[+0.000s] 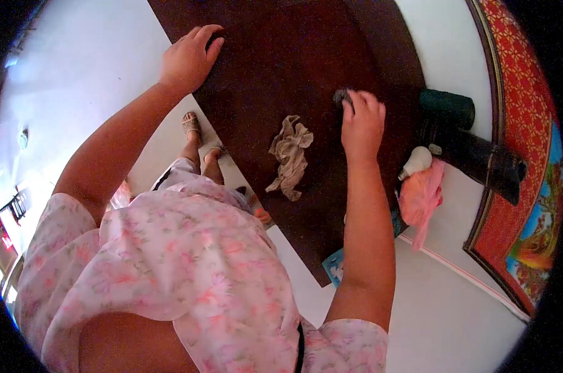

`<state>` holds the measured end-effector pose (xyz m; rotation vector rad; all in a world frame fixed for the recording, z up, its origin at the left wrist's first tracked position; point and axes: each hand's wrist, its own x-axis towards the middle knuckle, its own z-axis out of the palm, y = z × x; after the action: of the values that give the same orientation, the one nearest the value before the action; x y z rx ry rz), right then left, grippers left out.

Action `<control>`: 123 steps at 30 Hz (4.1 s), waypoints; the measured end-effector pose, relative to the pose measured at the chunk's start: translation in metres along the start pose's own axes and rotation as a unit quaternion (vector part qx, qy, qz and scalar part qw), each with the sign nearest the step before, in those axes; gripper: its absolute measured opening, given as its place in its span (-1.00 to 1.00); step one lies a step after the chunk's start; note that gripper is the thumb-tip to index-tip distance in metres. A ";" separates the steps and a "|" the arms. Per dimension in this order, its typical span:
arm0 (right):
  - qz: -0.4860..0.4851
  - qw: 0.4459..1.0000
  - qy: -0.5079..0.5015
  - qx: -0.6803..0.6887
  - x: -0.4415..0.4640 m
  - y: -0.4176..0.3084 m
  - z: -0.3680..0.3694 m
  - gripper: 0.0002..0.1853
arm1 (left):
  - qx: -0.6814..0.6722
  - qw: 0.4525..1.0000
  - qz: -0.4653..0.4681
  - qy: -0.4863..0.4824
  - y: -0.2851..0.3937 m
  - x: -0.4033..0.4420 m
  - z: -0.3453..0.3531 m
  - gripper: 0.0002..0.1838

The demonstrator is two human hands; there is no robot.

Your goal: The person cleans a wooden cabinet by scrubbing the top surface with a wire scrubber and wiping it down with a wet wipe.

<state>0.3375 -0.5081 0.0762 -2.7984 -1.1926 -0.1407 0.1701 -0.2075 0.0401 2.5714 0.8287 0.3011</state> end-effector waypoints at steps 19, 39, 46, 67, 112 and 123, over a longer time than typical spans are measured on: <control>-0.052 0.999 -0.007 -0.002 0.073 -0.009 0.000 -0.82 | 0.001 1.000 0.028 0.001 -0.005 0.003 -0.004 -0.66; -0.035 0.996 -0.077 0.017 0.006 0.024 -0.013 -0.76 | -0.019 0.997 0.059 0.046 -0.006 0.004 0.003 -0.72; -0.057 0.998 0.025 0.020 0.085 0.013 0.014 -0.80 | -0.007 0.997 0.065 0.033 -0.007 0.004 -0.002 -0.72; 0.081 0.996 -0.012 0.034 -0.045 0.046 -0.005 -0.79 | -0.039 0.994 0.073 0.075 -0.011 0.004 0.004 -0.71; -0.173 0.981 -0.014 0.090 0.054 -0.079 0.014 -0.75 | -0.057 0.996 0.058 0.025 -0.013 0.003 0.004 -0.67; -0.107 0.984 -0.030 0.136 0.047 -0.107 0.010 -0.81 | -0.063 0.994 0.075 0.055 -0.017 0.000 0.007 -0.69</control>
<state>0.2930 -0.3989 0.0775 -2.4531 -1.4064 0.0858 0.1642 -0.1972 0.0262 2.5213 0.6330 0.5283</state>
